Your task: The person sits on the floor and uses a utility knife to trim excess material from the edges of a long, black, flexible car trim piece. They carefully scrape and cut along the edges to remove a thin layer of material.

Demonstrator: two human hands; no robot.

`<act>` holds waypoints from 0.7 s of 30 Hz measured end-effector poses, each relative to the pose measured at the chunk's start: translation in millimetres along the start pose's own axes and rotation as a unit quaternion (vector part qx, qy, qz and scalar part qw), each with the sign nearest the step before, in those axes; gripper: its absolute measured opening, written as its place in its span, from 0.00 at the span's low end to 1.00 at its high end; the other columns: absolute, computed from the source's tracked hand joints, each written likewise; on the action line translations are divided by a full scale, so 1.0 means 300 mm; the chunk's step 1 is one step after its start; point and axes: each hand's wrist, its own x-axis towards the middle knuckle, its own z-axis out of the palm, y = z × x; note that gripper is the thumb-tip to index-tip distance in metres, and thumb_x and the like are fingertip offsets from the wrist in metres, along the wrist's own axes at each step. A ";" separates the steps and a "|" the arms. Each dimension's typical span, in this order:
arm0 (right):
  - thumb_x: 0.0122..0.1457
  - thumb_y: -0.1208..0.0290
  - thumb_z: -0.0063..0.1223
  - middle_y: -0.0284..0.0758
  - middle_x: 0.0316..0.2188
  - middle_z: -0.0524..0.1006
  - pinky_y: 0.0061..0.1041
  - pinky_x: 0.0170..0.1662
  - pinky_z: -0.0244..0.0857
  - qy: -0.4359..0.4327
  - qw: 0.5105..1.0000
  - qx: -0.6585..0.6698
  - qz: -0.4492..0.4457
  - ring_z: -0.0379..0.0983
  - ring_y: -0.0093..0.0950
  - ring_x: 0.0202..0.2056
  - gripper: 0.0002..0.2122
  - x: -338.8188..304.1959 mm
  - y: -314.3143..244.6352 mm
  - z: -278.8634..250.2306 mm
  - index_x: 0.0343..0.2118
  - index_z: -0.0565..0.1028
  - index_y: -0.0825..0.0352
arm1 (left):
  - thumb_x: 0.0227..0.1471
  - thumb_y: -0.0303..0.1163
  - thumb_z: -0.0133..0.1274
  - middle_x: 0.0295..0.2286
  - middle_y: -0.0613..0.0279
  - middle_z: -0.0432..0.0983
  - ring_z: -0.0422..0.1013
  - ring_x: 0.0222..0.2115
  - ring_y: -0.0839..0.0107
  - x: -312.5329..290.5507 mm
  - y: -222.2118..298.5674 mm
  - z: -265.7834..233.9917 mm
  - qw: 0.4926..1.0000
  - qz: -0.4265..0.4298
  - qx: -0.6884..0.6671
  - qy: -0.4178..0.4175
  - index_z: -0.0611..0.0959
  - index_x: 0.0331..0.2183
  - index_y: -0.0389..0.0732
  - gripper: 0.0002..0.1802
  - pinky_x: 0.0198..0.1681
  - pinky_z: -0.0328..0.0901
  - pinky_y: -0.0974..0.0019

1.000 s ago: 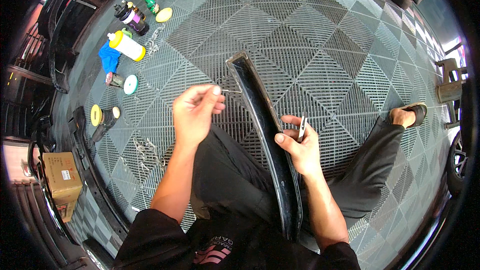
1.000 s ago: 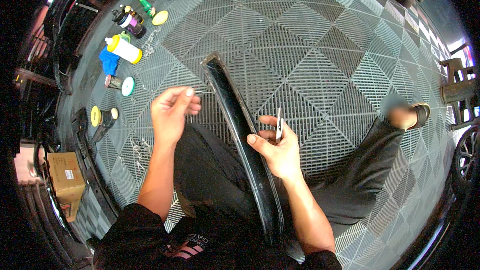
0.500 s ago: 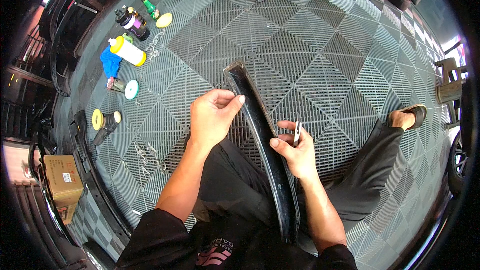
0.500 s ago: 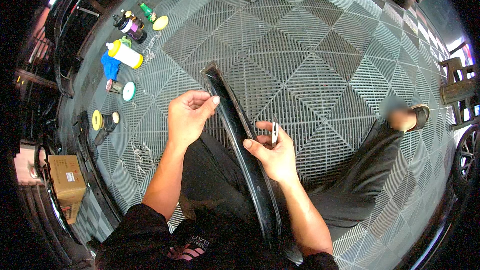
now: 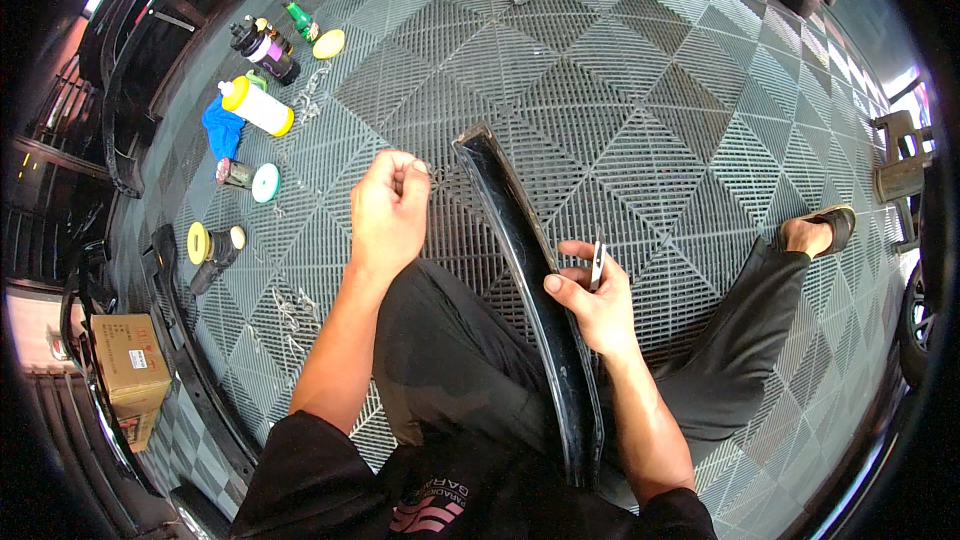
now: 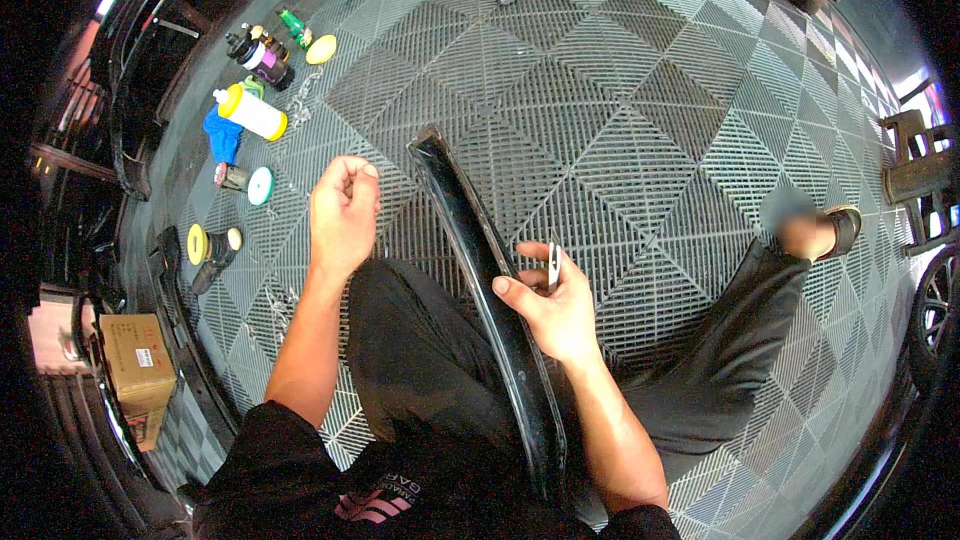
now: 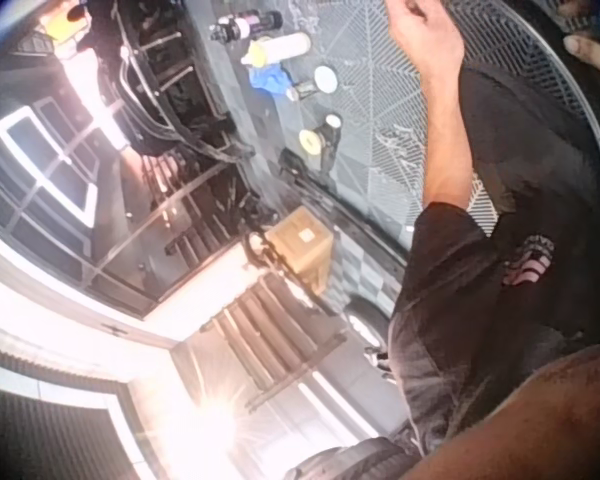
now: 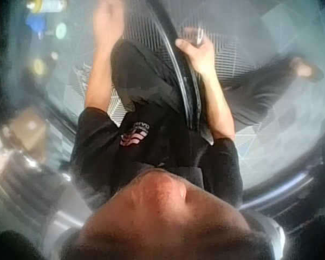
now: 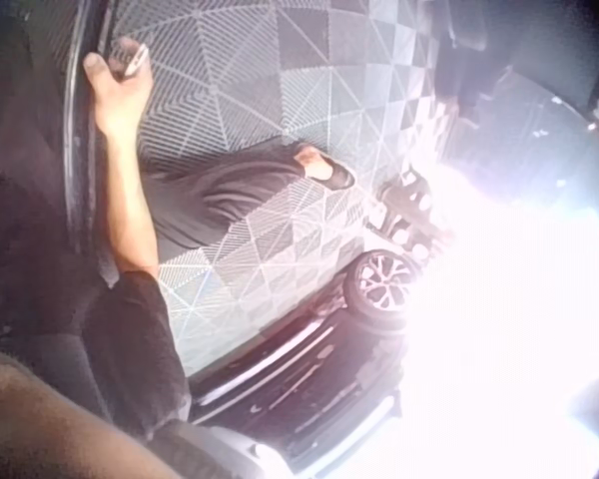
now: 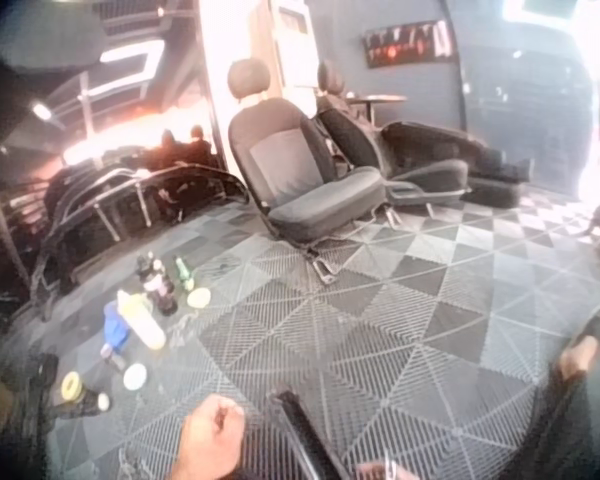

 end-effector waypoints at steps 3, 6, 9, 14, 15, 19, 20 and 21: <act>0.50 0.70 0.71 0.32 0.30 0.78 0.20 0.35 0.69 -0.003 1.000 0.019 0.007 0.74 0.19 0.30 0.26 0.000 0.006 0.005 0.51 0.72 0.69 | 0.64 0.33 0.52 0.23 0.70 0.72 0.67 0.21 0.82 0.006 -0.022 -0.011 0.996 -0.015 -0.087 0.010 0.77 0.33 0.38 0.09 0.25 0.65 0.75; 0.50 0.71 0.71 0.33 0.30 0.78 0.20 0.36 0.70 -0.010 1.000 0.014 0.008 0.74 0.19 0.30 0.26 -0.002 -0.001 0.006 0.52 0.72 0.69 | 0.63 0.33 0.53 0.24 0.66 0.75 0.70 0.22 0.79 0.026 -0.067 -0.036 0.981 -0.018 -0.184 0.067 0.78 0.35 0.37 0.09 0.27 0.67 0.73; 0.50 0.72 0.71 0.33 0.31 0.79 0.20 0.37 0.70 -0.005 1.000 0.012 0.012 0.75 0.20 0.31 0.26 0.003 0.004 0.006 0.52 0.72 0.69 | 0.61 0.32 0.55 0.27 0.60 0.79 0.73 0.24 0.76 0.057 -0.103 -0.092 0.974 -0.006 -0.193 0.116 0.80 0.37 0.36 0.09 0.29 0.71 0.70; 0.51 0.74 0.69 0.34 0.31 0.79 0.22 0.39 0.70 -0.015 0.999 0.039 0.010 0.75 0.21 0.32 0.26 -0.001 0.003 0.012 0.53 0.71 0.70 | 0.59 0.27 0.57 0.28 0.60 0.81 0.74 0.25 0.76 0.027 -0.119 -0.168 0.985 -0.010 -0.173 0.014 0.83 0.36 0.34 0.06 0.30 0.72 0.70; 0.51 0.74 0.69 0.34 0.30 0.79 0.22 0.40 0.70 -0.017 0.999 0.029 0.012 0.76 0.22 0.32 0.26 0.006 0.002 0.015 0.53 0.70 0.70 | 0.58 0.26 0.58 0.28 0.60 0.81 0.75 0.25 0.76 0.016 -0.113 -0.151 0.987 -0.028 -0.157 -0.001 0.83 0.37 0.33 0.06 0.31 0.72 0.70; 0.51 0.74 0.70 0.34 0.30 0.79 0.21 0.38 0.69 -0.019 1.000 0.013 0.017 0.75 0.21 0.32 0.26 0.004 0.011 0.040 0.52 0.70 0.71 | 0.57 0.31 0.61 0.27 0.61 0.81 0.75 0.25 0.78 -0.006 -0.057 -0.057 0.988 -0.047 -0.117 -0.091 0.84 0.36 0.33 0.10 0.31 0.72 0.72; 0.50 0.73 0.71 0.33 0.30 0.79 0.20 0.37 0.69 -0.022 0.999 0.039 0.020 0.74 0.20 0.32 0.27 -0.002 0.008 0.048 0.52 0.71 0.70 | 0.57 0.32 0.61 0.27 0.62 0.81 0.75 0.25 0.78 -0.003 -0.054 -0.041 0.984 -0.078 -0.123 -0.107 0.84 0.36 0.32 0.11 0.31 0.72 0.72; 0.50 0.72 0.71 0.32 0.29 0.78 0.20 0.37 0.69 -0.022 0.999 0.023 0.013 0.74 0.20 0.31 0.26 -0.006 0.007 0.053 0.52 0.71 0.70 | 0.57 0.33 0.61 0.26 0.61 0.81 0.75 0.25 0.77 -0.006 -0.061 -0.034 0.982 -0.095 -0.122 -0.106 0.84 0.36 0.32 0.12 0.30 0.72 0.72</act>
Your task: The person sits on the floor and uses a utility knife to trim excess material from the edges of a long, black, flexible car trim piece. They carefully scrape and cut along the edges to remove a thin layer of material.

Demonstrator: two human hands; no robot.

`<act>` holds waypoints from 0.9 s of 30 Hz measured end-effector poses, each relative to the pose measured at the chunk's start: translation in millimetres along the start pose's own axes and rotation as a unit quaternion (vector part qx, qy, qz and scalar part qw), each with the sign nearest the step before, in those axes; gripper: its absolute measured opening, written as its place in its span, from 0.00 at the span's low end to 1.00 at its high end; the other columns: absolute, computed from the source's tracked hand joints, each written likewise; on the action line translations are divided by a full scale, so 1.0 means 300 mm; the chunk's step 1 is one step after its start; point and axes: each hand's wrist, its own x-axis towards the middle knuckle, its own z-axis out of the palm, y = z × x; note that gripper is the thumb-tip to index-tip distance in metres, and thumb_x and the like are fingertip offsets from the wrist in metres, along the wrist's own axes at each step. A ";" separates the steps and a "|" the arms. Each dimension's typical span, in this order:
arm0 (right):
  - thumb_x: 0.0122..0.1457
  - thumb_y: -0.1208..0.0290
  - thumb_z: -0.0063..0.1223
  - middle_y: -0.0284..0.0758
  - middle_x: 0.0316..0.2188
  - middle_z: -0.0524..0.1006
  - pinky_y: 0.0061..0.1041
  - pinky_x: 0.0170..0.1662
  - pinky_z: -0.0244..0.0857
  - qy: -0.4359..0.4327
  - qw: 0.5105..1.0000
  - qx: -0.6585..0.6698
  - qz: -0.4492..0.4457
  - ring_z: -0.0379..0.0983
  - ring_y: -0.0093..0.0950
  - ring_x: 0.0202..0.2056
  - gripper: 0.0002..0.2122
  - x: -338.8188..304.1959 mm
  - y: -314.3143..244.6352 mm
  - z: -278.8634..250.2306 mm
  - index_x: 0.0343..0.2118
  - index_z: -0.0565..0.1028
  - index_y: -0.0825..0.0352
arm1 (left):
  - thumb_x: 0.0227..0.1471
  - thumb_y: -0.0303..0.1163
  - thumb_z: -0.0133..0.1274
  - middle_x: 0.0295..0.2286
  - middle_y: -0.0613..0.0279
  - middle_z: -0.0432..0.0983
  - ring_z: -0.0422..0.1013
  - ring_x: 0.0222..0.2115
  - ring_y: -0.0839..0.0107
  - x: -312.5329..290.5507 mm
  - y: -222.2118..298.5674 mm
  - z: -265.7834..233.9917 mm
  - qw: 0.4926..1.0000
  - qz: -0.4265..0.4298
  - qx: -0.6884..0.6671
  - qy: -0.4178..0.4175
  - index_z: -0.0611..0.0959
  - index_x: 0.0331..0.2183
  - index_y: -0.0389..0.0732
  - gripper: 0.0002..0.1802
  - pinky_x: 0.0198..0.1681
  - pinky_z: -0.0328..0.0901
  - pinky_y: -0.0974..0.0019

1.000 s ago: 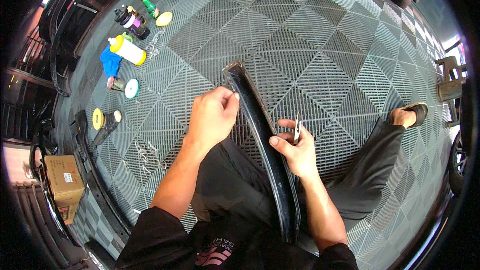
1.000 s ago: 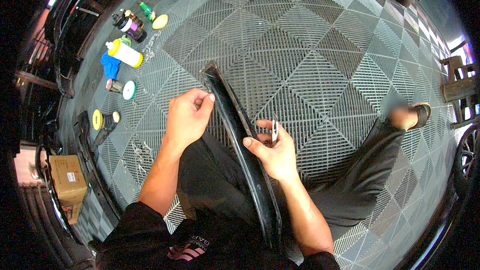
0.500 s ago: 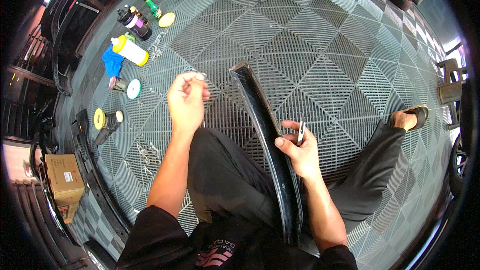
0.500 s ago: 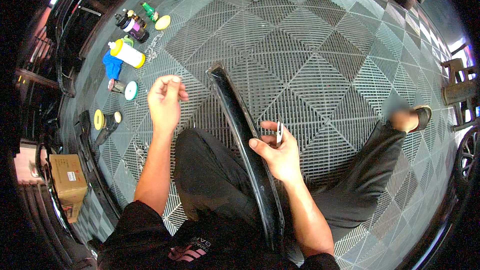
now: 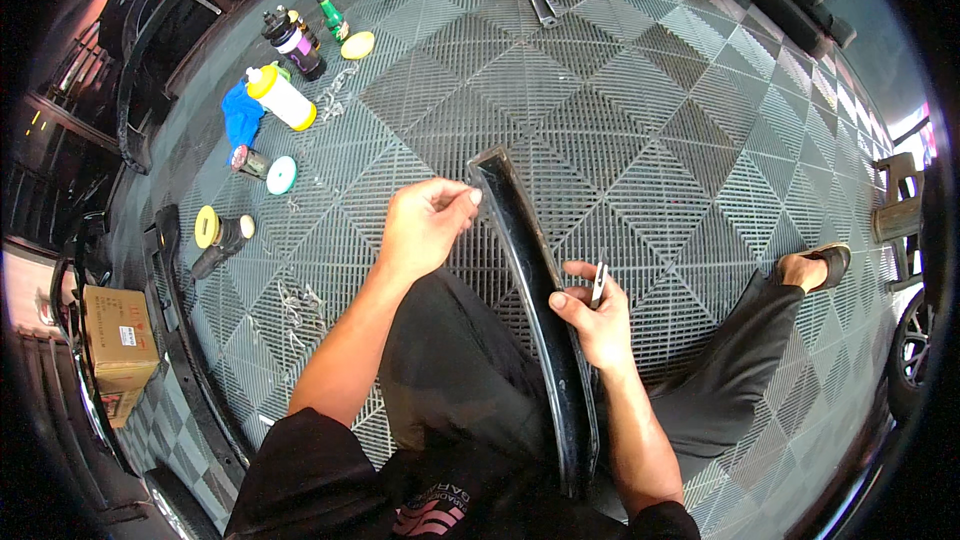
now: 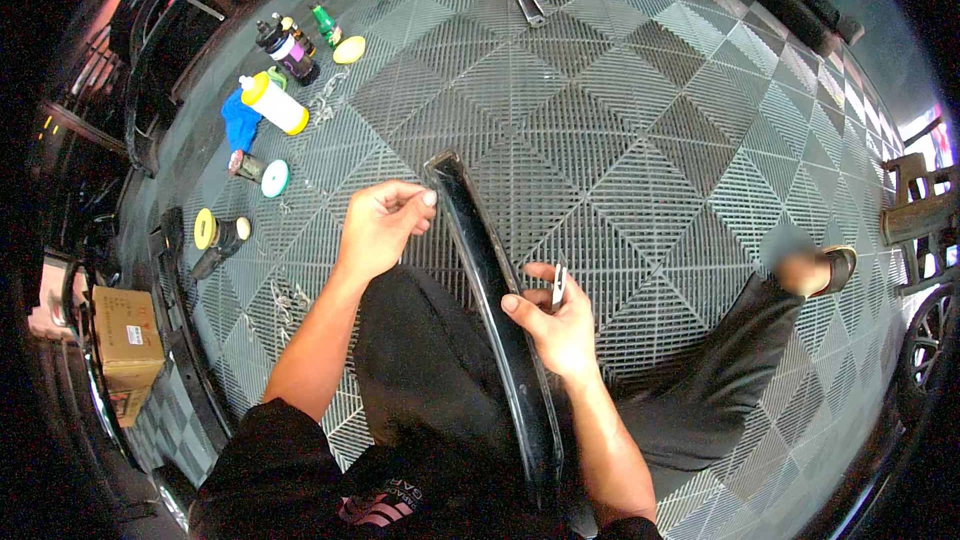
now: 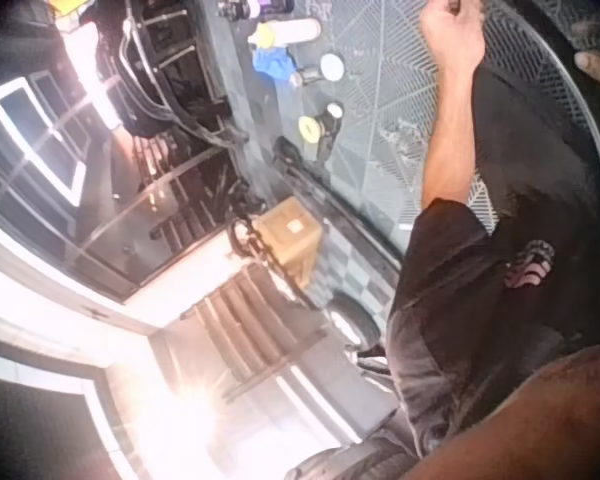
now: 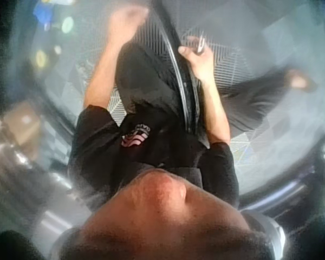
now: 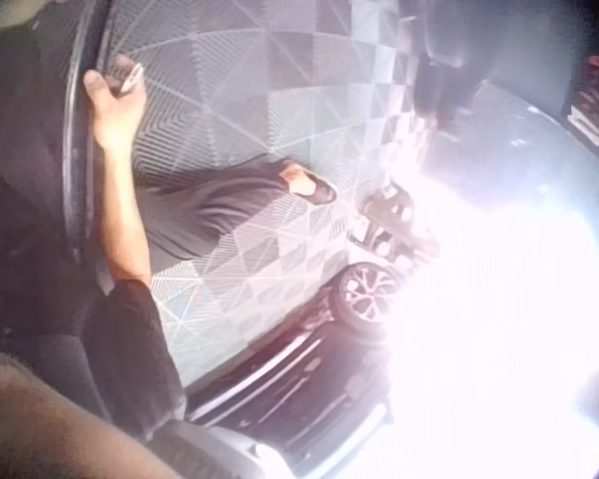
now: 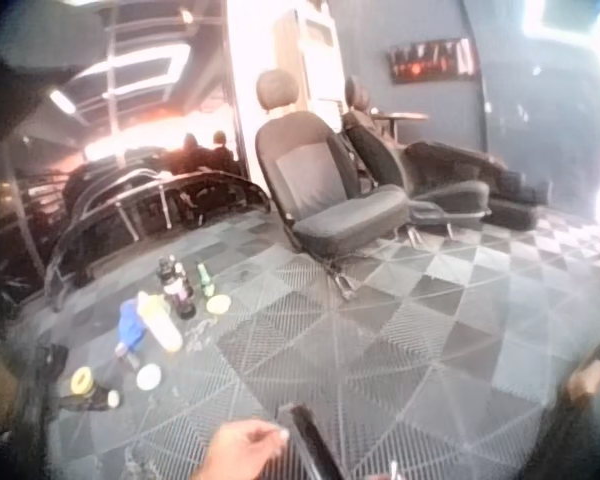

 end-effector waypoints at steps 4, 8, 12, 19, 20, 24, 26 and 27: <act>0.50 0.71 0.71 0.31 0.30 0.77 0.20 0.37 0.68 0.008 0.999 -0.035 -0.008 0.73 0.20 0.32 0.26 -0.002 -0.016 -0.001 0.52 0.72 0.69 | 0.57 0.34 0.61 0.24 0.60 0.81 0.75 0.23 0.76 0.001 0.012 0.013 0.999 -0.024 -0.028 -0.016 0.84 0.35 0.32 0.13 0.28 0.72 0.71; 0.52 0.73 0.69 0.33 0.30 0.78 0.21 0.37 0.70 0.001 0.999 -0.032 -0.006 0.74 0.21 0.32 0.24 -0.003 -0.006 0.001 0.51 0.72 0.70 | 0.57 0.33 0.60 0.25 0.60 0.80 0.75 0.23 0.76 -0.005 0.007 0.010 0.999 -0.026 -0.037 -0.024 0.84 0.34 0.32 0.12 0.28 0.71 0.71; 0.53 0.74 0.68 0.37 0.31 0.81 0.22 0.38 0.71 0.000 0.997 -0.073 -0.014 0.77 0.22 0.34 0.23 -0.008 -0.026 0.011 0.51 0.72 0.71 | 0.57 0.33 0.60 0.24 0.61 0.81 0.75 0.22 0.77 0.007 0.017 0.009 0.999 -0.029 0.030 -0.033 0.84 0.33 0.32 0.12 0.28 0.71 0.71; 0.53 0.72 0.69 0.37 0.31 0.81 0.22 0.38 0.71 -0.002 0.998 -0.065 -0.020 0.77 0.22 0.33 0.23 -0.004 -0.011 0.009 0.50 0.72 0.72 | 0.48 0.35 0.58 0.21 0.46 0.79 0.78 0.22 0.57 0.012 0.092 0.036 0.940 0.068 0.335 0.009 0.83 0.27 0.32 0.13 0.30 0.71 0.56; 0.53 0.72 0.69 0.37 0.31 0.81 0.22 0.38 0.71 -0.003 0.996 -0.086 -0.022 0.77 0.22 0.33 0.23 0.000 -0.009 0.013 0.49 0.72 0.72 | 0.47 0.34 0.56 0.23 0.42 0.78 0.77 0.25 0.50 0.006 0.083 0.035 0.934 0.079 0.347 0.018 0.80 0.25 0.33 0.12 0.32 0.71 0.53; 0.53 0.74 0.68 0.36 0.31 0.81 0.22 0.36 0.69 -0.012 0.997 -0.064 -0.029 0.75 0.22 0.32 0.22 0.021 0.003 0.015 0.49 0.72 0.71 | 0.50 0.33 0.52 0.24 0.41 0.78 0.76 0.28 0.45 0.013 0.030 0.029 0.935 0.078 0.341 0.064 0.77 0.28 0.33 0.11 0.34 0.69 0.50; 0.52 0.76 0.68 0.35 0.31 0.81 0.22 0.38 0.69 -0.006 0.999 -0.020 -0.029 0.75 0.22 0.32 0.22 0.026 0.011 0.008 0.49 0.72 0.71 | 0.51 0.34 0.49 0.25 0.40 0.77 0.76 0.29 0.43 -0.004 0.000 -0.022 0.951 0.049 0.294 0.075 0.77 0.29 0.32 0.12 0.36 0.69 0.49; 0.52 0.76 0.68 0.34 0.31 0.80 0.23 0.39 0.69 -0.003 0.999 -0.021 -0.037 0.74 0.22 0.32 0.22 0.036 0.027 -0.009 0.49 0.72 0.70 | 0.52 0.34 0.48 0.26 0.39 0.77 0.76 0.30 0.43 -0.022 -0.016 -0.064 0.957 0.027 0.277 0.085 0.77 0.29 0.32 0.13 0.36 0.68 0.48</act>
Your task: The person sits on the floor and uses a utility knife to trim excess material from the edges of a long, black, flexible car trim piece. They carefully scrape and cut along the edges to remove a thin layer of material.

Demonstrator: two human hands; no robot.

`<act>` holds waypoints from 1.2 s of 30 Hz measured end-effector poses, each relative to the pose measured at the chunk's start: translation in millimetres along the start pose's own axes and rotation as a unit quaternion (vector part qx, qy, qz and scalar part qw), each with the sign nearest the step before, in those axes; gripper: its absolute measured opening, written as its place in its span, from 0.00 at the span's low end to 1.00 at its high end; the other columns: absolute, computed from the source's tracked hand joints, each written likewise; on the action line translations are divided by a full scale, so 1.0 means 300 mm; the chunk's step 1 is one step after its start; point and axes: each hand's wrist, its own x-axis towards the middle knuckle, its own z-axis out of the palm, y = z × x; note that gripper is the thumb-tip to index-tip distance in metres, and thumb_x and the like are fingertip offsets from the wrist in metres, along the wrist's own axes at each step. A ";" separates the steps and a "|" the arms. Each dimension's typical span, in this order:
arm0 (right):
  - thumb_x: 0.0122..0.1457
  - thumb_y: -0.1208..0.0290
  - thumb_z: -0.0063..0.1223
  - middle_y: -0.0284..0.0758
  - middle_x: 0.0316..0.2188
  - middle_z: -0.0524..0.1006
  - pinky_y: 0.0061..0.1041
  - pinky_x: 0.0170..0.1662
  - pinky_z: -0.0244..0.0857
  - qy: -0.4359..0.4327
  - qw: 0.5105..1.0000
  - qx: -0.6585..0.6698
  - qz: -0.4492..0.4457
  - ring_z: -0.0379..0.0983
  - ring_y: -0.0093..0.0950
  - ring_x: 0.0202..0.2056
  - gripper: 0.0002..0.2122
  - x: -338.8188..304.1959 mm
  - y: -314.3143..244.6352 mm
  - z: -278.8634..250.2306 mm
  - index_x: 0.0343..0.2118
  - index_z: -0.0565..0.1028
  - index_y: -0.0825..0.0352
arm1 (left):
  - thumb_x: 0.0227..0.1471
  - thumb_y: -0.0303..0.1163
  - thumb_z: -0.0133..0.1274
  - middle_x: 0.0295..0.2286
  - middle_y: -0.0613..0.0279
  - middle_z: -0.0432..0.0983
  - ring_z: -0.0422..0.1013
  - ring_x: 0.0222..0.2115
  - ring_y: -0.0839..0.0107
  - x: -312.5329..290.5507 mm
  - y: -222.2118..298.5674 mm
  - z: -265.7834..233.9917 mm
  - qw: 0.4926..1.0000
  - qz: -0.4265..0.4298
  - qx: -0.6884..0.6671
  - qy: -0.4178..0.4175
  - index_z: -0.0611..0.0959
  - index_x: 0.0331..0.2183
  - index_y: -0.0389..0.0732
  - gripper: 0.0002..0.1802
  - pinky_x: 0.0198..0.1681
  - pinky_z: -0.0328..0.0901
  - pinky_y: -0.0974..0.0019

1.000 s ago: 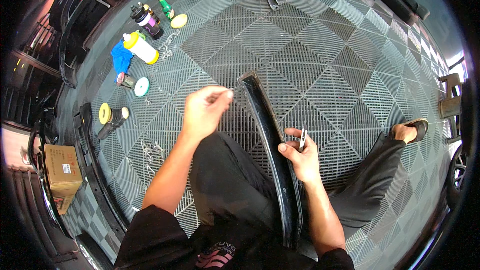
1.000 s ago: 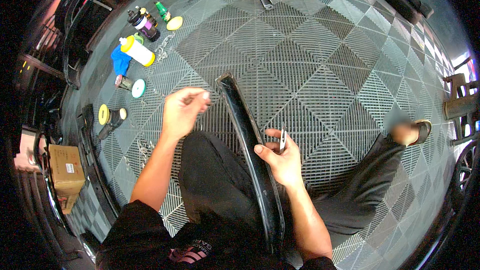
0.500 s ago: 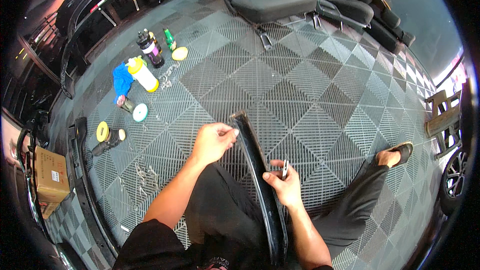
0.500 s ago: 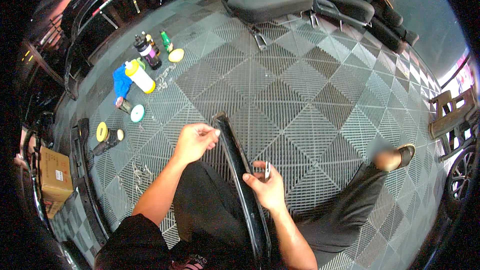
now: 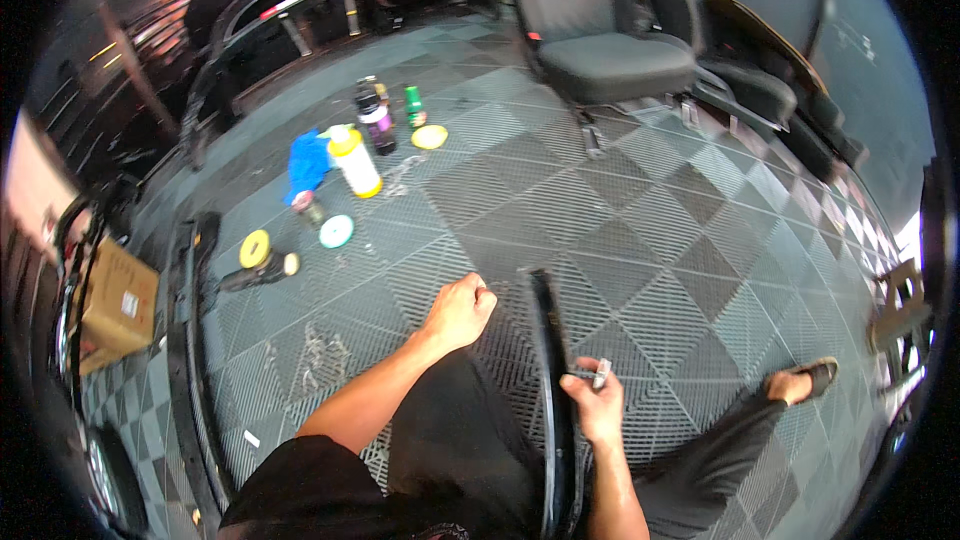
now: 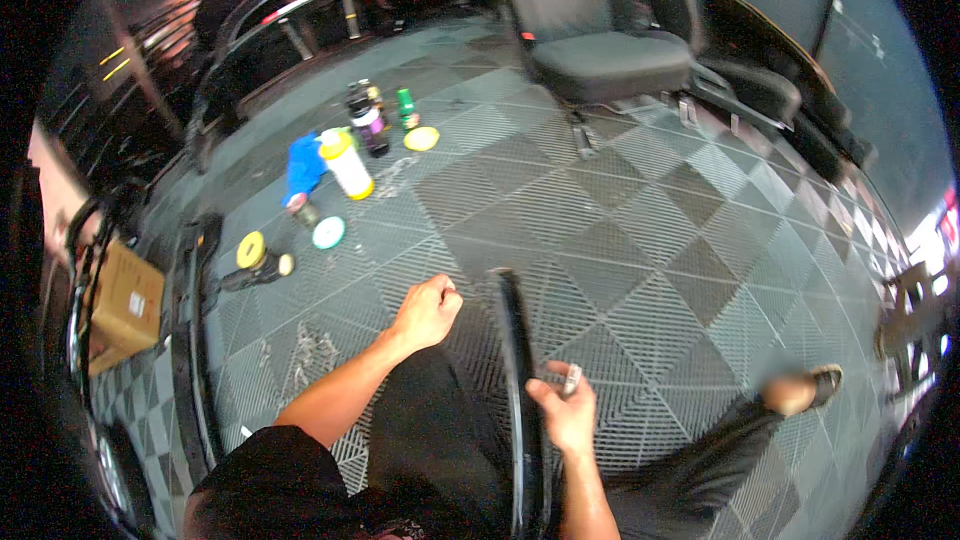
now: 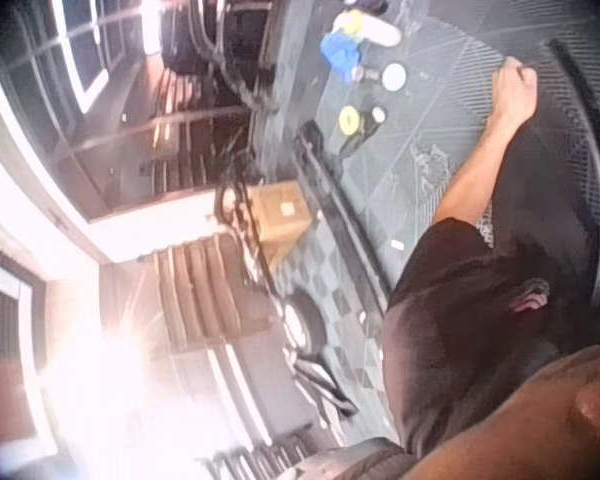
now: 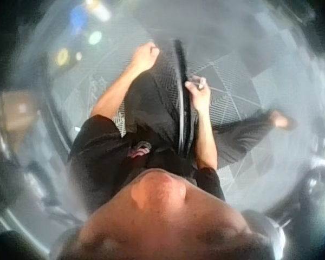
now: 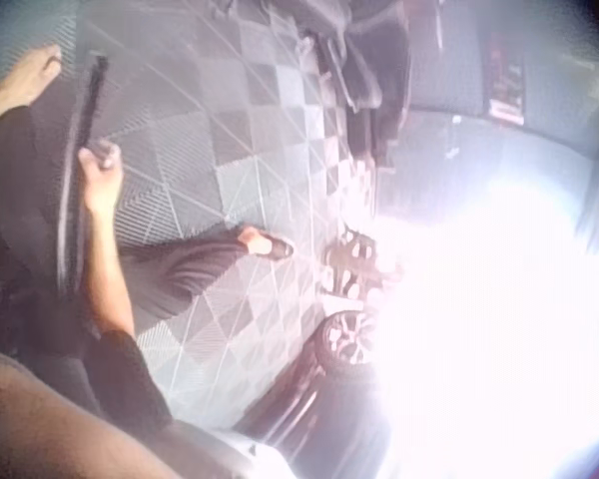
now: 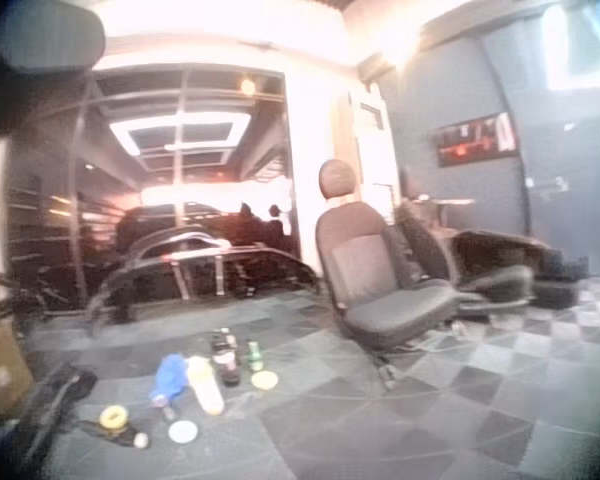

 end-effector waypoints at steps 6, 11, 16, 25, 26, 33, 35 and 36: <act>0.53 0.65 0.69 0.29 0.36 0.77 0.21 0.46 0.63 0.072 0.993 -0.051 -0.083 0.71 0.20 0.38 0.22 0.085 0.083 -0.143 0.46 0.75 0.73 | 0.60 0.42 0.43 0.31 0.33 0.78 0.75 0.35 0.37 -0.168 -0.379 -0.263 0.985 -0.091 0.137 0.053 0.79 0.32 0.30 0.22 0.42 0.68 0.42; 0.57 0.58 0.62 0.25 0.32 0.71 0.20 0.42 0.56 0.040 0.993 -0.057 -0.098 0.61 0.18 0.35 0.18 0.175 0.037 -0.189 0.38 0.74 0.70 | 0.61 0.44 0.45 0.33 0.36 0.79 0.75 0.38 0.38 -0.395 -0.721 -0.446 0.950 -0.199 0.240 0.006 0.81 0.35 0.32 0.23 0.46 0.69 0.44; 0.60 0.53 0.56 0.36 0.25 0.78 0.23 0.30 0.66 -0.024 0.997 -0.005 -0.069 0.71 0.25 0.24 0.20 0.240 -0.062 -0.138 0.33 0.77 0.71 | 0.56 0.40 0.53 0.53 0.34 0.67 0.70 0.52 0.42 -0.524 -0.855 -0.520 0.909 -0.275 0.312 -0.038 0.67 0.59 0.34 0.33 0.53 0.69 0.50; 0.58 0.46 0.53 0.37 0.25 0.80 0.22 0.26 0.62 0.041 0.995 -0.051 -0.081 0.69 0.22 0.20 0.25 0.319 -0.242 -0.104 0.32 0.79 0.70 | 0.55 0.35 0.61 0.54 0.49 0.70 0.67 0.55 0.59 -0.602 -0.223 -0.445 0.831 0.007 -0.262 -0.490 0.77 0.54 0.37 0.26 0.53 0.67 0.54; 0.58 0.46 0.53 0.37 0.25 0.80 0.22 0.26 0.62 0.040 0.995 -0.051 -0.076 0.69 0.21 0.21 0.24 0.329 -0.250 -0.104 0.32 0.79 0.69 | 0.56 0.36 0.60 0.53 0.49 0.70 0.66 0.55 0.60 -0.632 -0.117 -0.400 0.759 0.124 -0.341 -0.540 0.77 0.54 0.37 0.26 0.53 0.67 0.57; 0.57 0.44 0.54 0.40 0.27 0.82 0.22 0.27 0.62 0.006 0.996 -0.050 -0.072 0.70 0.22 0.21 0.27 0.391 -0.230 -0.114 0.35 0.79 0.71 | 0.63 0.27 0.51 0.39 0.60 0.71 0.68 0.25 0.77 -0.618 0.148 -0.390 0.611 -0.064 -0.642 -0.458 0.77 0.39 0.33 0.07 0.31 0.65 0.71; 0.59 0.46 0.53 0.39 0.29 0.82 0.22 0.31 0.64 -0.005 0.995 -0.061 -0.085 0.72 0.22 0.25 0.25 0.386 -0.236 -0.090 0.36 0.80 0.70 | 0.63 0.29 0.51 0.38 0.57 0.74 0.70 0.29 0.73 -0.565 0.233 -0.354 0.699 0.099 -0.629 -0.324 0.79 0.40 0.33 0.08 0.31 0.65 0.71; 0.60 0.47 0.52 0.38 0.29 0.82 0.22 0.32 0.65 -0.015 0.992 -0.077 -0.094 0.73 0.22 0.26 0.24 0.387 -0.237 -0.094 0.37 0.80 0.70 | 0.63 0.34 0.53 0.37 0.53 0.77 0.73 0.32 0.66 -0.549 0.279 -0.328 0.726 0.154 -0.603 -0.292 0.80 0.40 0.33 0.12 0.33 0.67 0.67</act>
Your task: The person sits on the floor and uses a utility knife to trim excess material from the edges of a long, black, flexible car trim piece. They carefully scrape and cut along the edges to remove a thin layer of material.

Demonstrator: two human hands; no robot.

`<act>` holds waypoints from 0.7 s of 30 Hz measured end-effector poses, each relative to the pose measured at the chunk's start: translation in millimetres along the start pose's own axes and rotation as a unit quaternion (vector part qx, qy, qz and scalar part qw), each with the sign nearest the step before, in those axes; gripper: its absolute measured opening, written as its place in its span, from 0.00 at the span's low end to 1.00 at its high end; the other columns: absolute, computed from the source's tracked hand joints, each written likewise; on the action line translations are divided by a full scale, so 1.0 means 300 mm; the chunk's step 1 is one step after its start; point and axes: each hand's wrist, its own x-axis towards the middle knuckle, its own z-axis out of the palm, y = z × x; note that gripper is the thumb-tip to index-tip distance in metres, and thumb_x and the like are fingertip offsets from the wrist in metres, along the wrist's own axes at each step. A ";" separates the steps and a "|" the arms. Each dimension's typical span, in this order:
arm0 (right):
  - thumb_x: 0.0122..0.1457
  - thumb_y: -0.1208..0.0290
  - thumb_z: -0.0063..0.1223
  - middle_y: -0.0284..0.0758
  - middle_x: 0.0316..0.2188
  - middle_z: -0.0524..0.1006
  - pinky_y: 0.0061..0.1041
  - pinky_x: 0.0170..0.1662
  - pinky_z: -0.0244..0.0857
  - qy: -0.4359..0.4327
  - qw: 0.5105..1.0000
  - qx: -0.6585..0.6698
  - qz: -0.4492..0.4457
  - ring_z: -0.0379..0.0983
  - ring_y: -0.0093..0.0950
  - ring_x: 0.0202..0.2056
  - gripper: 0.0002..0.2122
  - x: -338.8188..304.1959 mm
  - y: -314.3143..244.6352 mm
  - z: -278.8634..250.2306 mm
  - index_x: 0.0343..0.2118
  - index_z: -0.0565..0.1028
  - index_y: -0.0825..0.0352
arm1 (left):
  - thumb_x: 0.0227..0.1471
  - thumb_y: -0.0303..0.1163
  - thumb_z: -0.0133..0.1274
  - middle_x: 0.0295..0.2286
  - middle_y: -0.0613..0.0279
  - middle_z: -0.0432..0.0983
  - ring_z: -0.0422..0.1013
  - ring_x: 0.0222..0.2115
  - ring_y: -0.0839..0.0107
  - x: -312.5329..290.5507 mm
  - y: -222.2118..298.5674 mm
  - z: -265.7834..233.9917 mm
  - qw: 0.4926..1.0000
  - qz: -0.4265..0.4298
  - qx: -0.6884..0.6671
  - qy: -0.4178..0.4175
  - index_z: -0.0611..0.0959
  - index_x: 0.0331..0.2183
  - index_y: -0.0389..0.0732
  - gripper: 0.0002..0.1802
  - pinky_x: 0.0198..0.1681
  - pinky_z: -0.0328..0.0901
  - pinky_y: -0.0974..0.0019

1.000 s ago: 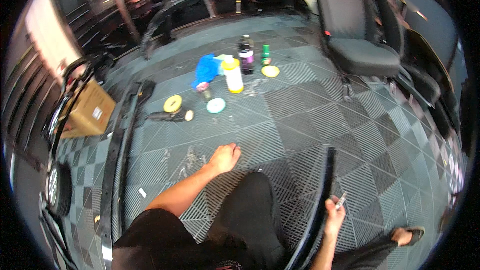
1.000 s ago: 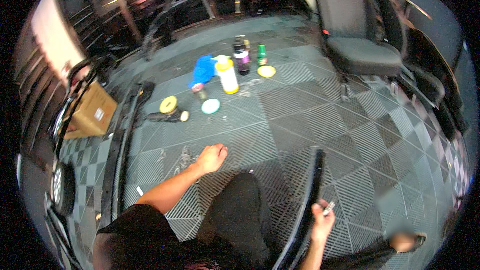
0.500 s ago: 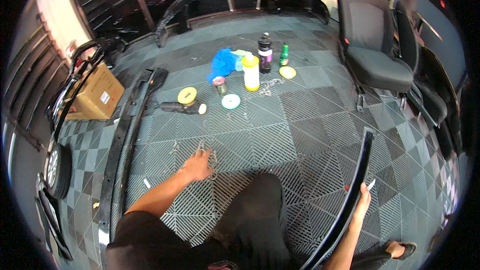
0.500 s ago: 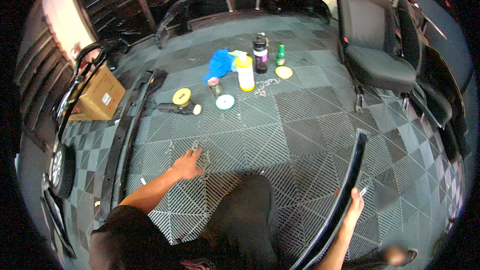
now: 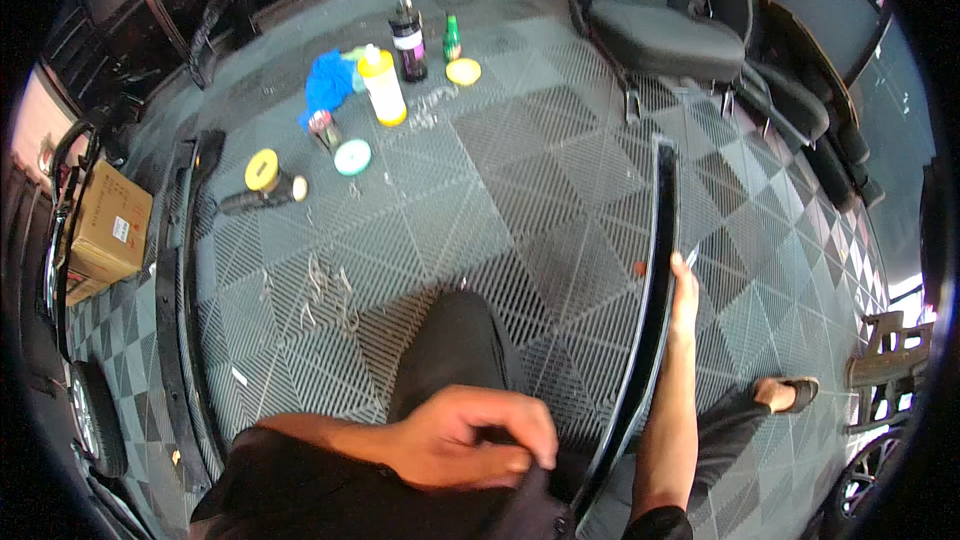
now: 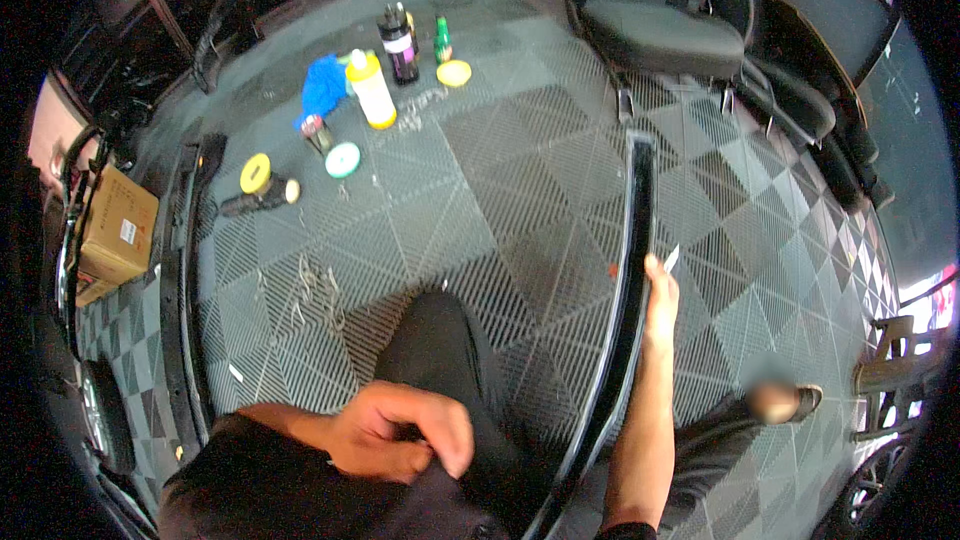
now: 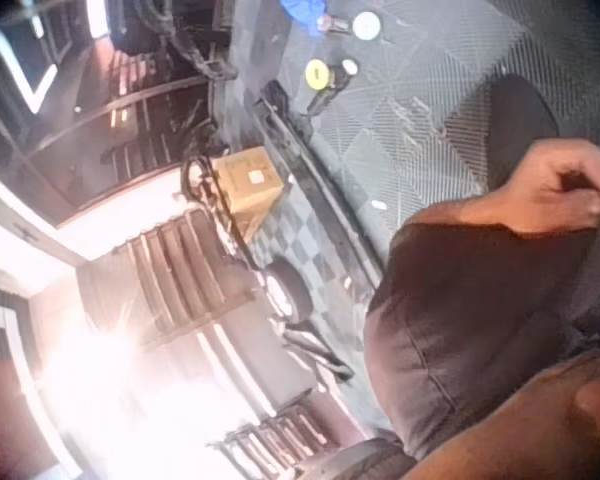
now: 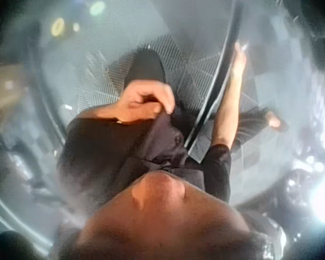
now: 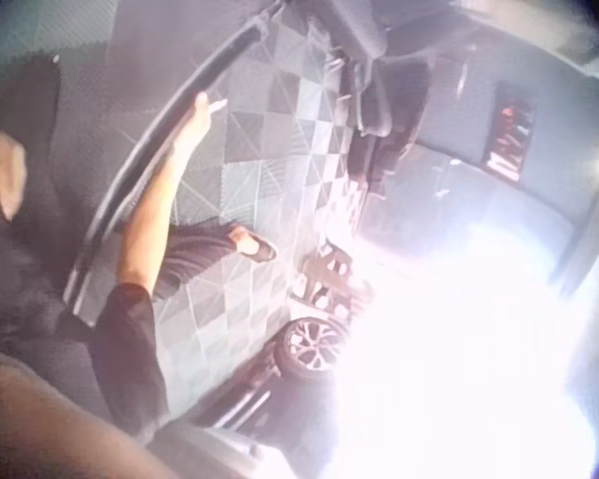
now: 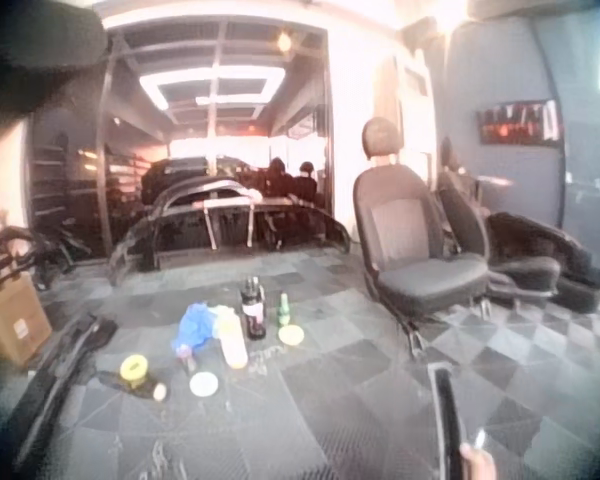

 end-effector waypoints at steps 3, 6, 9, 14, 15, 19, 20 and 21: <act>0.62 0.49 0.50 0.36 0.29 0.82 0.21 0.34 0.65 0.011 1.000 0.007 -0.022 0.73 0.22 0.27 0.23 0.024 0.030 -0.026 0.36 0.80 0.70 | 0.62 0.32 0.54 0.35 0.50 0.77 0.75 0.34 0.59 0.097 -0.034 0.073 0.995 0.023 -0.050 -0.079 0.80 0.40 0.33 0.11 0.37 0.69 0.61; 0.61 0.48 0.50 0.34 0.29 0.82 0.20 0.32 0.64 0.013 0.997 0.041 0.063 0.71 0.21 0.26 0.24 -0.030 -0.029 0.015 0.34 0.81 0.69 | 0.62 0.33 0.53 0.36 0.50 0.76 0.74 0.36 0.51 0.081 -0.053 0.131 0.977 -0.017 -0.157 -0.145 0.80 0.38 0.33 0.11 0.41 0.70 0.58; 0.61 0.48 0.51 0.34 0.30 0.82 0.19 0.31 0.63 -0.009 0.997 0.037 0.074 0.70 0.20 0.25 0.23 -0.027 -0.023 0.021 0.34 0.81 0.69 | 0.56 0.30 0.60 0.24 0.63 0.78 0.73 0.24 0.72 0.095 -0.061 0.234 0.967 -0.068 -0.228 -0.094 0.81 0.29 0.37 0.08 0.25 0.65 0.69; 0.61 0.49 0.52 0.35 0.29 0.82 0.20 0.26 0.61 0.034 0.991 0.090 0.093 0.68 0.18 0.21 0.21 -0.028 -0.006 0.075 0.35 0.81 0.67 | 0.53 0.29 0.58 0.24 0.54 0.74 0.72 0.26 0.58 0.143 0.001 0.206 0.961 -0.095 -0.043 -0.255 0.77 0.24 0.36 0.10 0.31 0.66 0.58; 0.61 0.50 0.53 0.38 0.29 0.83 0.21 0.26 0.62 0.005 0.994 0.078 0.079 0.69 0.19 0.20 0.21 -0.017 0.005 0.071 0.38 0.80 0.67 | 0.53 0.29 0.58 0.21 0.54 0.74 0.72 0.23 0.59 0.123 0.007 0.195 0.958 -0.080 -0.027 -0.273 0.79 0.23 0.36 0.10 0.28 0.64 0.59; 0.61 0.47 0.49 0.34 0.25 0.81 0.19 0.28 0.61 -0.017 1.000 0.002 0.017 0.69 0.19 0.21 0.23 0.011 -0.029 0.112 0.33 0.81 0.67 | 0.58 0.36 0.56 0.36 0.56 0.75 0.72 0.37 0.64 0.102 -0.188 -0.044 0.931 -0.058 0.183 -0.310 0.79 0.39 0.36 0.13 0.42 0.66 0.62; 0.61 0.47 0.50 0.35 0.28 0.83 0.19 0.27 0.61 -0.027 1.000 -0.010 -0.002 0.70 0.19 0.22 0.24 0.019 -0.042 0.128 0.36 0.81 0.68 | 0.59 0.41 0.57 0.42 0.52 0.76 0.72 0.45 0.60 0.116 -0.243 -0.146 0.952 -0.127 0.185 -0.210 0.79 0.44 0.36 0.19 0.51 0.66 0.58; 0.61 0.48 0.51 0.37 0.30 0.83 0.21 0.29 0.64 -0.032 0.999 -0.003 0.005 0.72 0.20 0.24 0.24 0.047 -0.041 0.137 0.39 0.81 0.70 | 0.61 0.49 0.48 0.48 0.53 0.72 0.69 0.48 0.61 0.106 -0.370 -0.212 0.977 -0.148 0.150 -0.013 0.72 0.52 0.38 0.27 0.54 0.64 0.57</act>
